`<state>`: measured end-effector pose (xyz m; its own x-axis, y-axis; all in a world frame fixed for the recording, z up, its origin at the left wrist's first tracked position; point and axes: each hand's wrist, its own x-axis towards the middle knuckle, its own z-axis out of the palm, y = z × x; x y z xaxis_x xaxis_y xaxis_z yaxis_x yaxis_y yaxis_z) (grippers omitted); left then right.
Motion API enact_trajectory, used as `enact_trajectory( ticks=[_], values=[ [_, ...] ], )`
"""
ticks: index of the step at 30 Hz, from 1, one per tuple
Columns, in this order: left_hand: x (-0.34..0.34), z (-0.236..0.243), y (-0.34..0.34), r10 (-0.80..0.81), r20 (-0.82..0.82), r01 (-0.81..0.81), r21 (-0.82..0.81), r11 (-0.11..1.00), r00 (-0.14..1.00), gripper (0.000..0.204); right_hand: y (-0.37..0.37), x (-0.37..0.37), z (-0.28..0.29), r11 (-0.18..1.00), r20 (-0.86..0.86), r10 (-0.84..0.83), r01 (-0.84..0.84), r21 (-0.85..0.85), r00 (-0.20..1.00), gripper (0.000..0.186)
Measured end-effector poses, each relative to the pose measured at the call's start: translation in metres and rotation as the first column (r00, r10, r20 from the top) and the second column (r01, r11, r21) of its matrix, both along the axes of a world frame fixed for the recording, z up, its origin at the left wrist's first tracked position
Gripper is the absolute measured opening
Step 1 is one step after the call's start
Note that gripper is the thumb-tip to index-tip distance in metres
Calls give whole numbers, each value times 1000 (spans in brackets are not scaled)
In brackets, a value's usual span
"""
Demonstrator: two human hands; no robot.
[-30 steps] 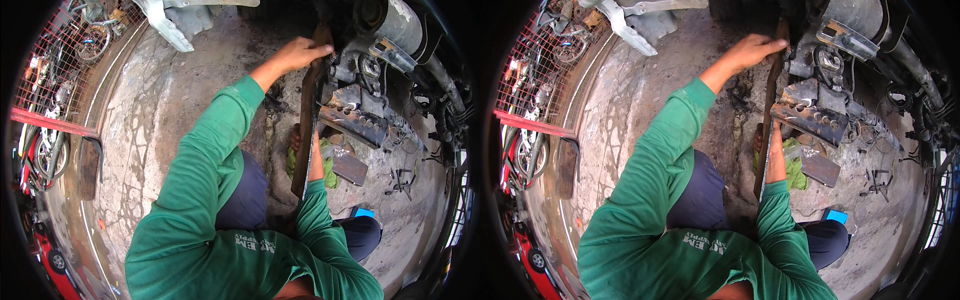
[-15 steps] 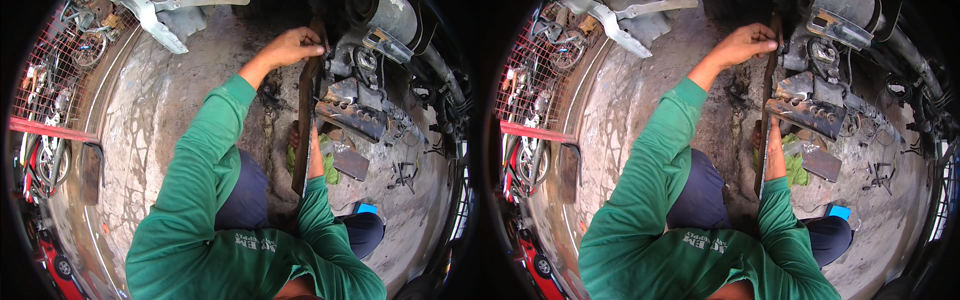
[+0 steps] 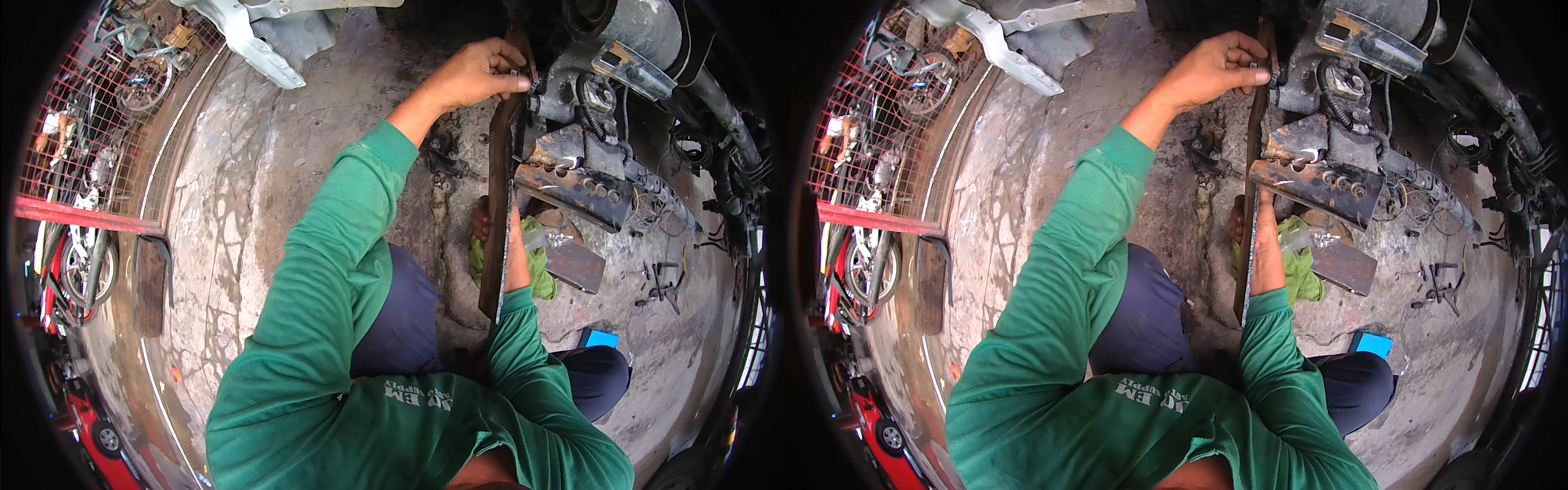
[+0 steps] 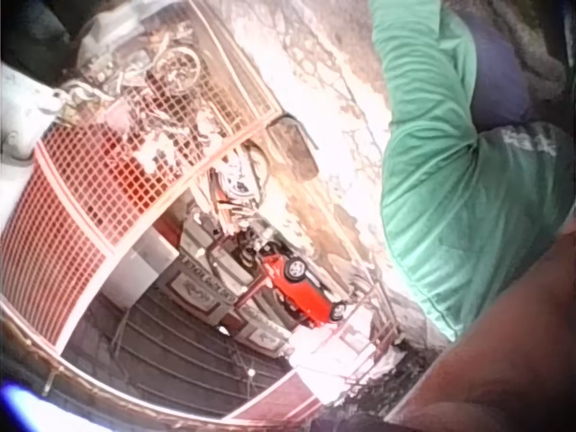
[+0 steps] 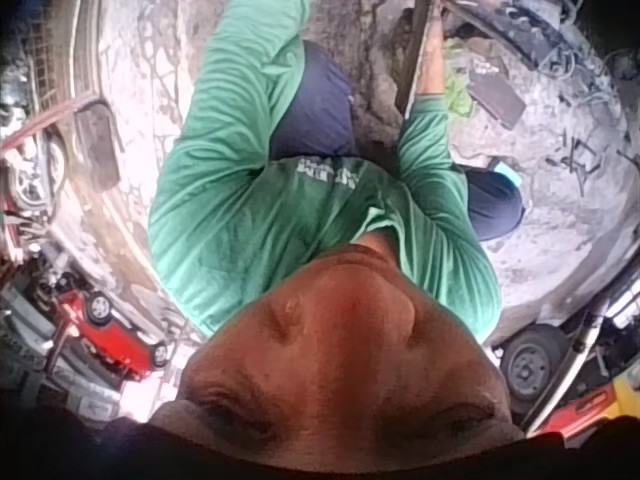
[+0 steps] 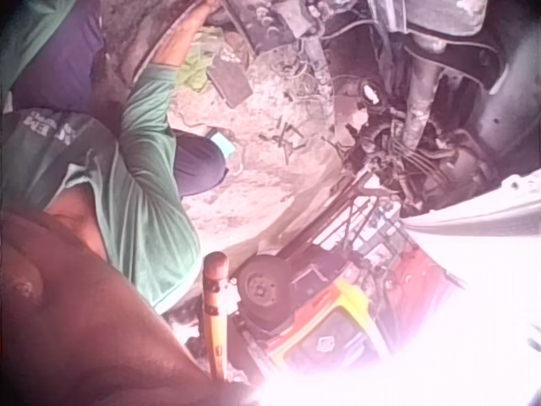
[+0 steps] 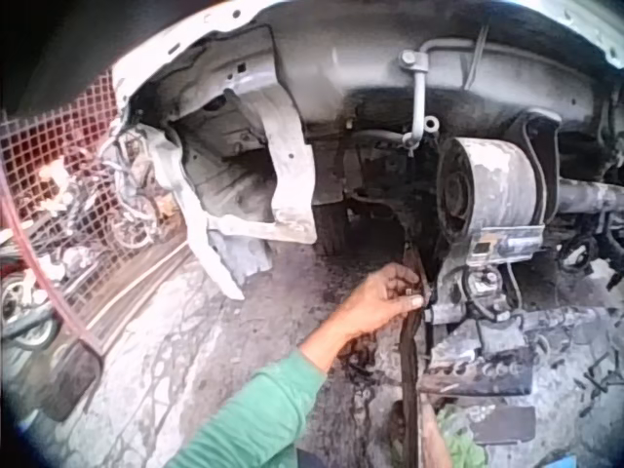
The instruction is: The person removes a metal bracket from a vehicle's undercarriage, marks it with a pencil, and carries it to another area where a coworker is welding. The person then picks up a welding torch.
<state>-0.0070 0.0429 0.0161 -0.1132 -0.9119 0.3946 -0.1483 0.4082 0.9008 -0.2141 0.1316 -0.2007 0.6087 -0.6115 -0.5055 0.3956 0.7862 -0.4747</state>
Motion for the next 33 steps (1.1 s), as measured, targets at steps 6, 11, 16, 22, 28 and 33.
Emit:
enact_trajectory(
  ticks=[6,11,16,22,28,33],
  values=[
    [1,8,1,6,121,-38,266,963,993,38,1,-3,9,999,-77,-32,33,9,996,67],
    [3,13,-2,18,155,-86,443,892,988,44,1,-5,10,998,-75,-29,24,-66,997,67],
    [-2,-5,-1,26,12,-27,37,999,1000,55,6,2,18,997,-84,-63,60,-38,994,64],
    [42,-1,-3,227,-220,-126,393,911,949,50,2,3,7,999,-66,-29,27,-36,997,59],
    [49,-103,-26,117,400,-292,410,864,909,32,2,-4,14,996,-248,-85,75,-51,965,56],
    [3,-229,-32,-233,889,-46,273,961,395,35,1,-4,5,999,-142,-33,32,-10,989,55]
  ],
)
